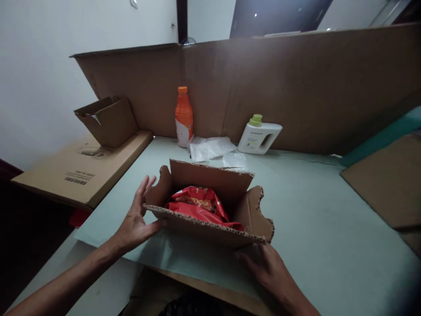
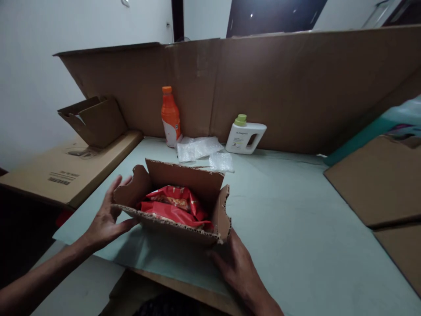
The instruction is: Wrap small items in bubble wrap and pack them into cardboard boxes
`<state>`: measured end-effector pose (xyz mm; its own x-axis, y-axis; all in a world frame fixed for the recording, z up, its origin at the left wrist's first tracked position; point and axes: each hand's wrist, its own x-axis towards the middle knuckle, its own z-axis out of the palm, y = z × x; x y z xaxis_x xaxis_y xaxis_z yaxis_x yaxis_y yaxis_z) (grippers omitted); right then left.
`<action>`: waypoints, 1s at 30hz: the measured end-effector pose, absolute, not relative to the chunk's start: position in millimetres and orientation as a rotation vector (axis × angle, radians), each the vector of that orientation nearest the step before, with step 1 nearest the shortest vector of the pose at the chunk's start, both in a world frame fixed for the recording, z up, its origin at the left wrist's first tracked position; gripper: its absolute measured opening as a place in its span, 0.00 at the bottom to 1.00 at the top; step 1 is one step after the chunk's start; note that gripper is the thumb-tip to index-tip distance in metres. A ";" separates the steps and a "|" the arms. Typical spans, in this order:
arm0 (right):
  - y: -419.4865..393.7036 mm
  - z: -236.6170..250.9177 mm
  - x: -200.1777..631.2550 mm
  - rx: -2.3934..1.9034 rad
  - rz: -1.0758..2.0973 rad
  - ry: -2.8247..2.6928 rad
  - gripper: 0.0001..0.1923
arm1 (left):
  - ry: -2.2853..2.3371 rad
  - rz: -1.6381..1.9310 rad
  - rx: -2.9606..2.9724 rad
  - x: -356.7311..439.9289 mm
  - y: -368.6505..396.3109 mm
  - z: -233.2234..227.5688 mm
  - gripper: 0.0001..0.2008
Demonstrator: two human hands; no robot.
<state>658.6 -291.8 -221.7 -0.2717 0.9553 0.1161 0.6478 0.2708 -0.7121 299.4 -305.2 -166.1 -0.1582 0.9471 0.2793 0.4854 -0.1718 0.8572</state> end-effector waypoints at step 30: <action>13.7 -192.0 515.4 -1.427 0.540 -2.239 0.16 | 2.027 1.288 1.227 283.0 -274.1 -256.3 0.26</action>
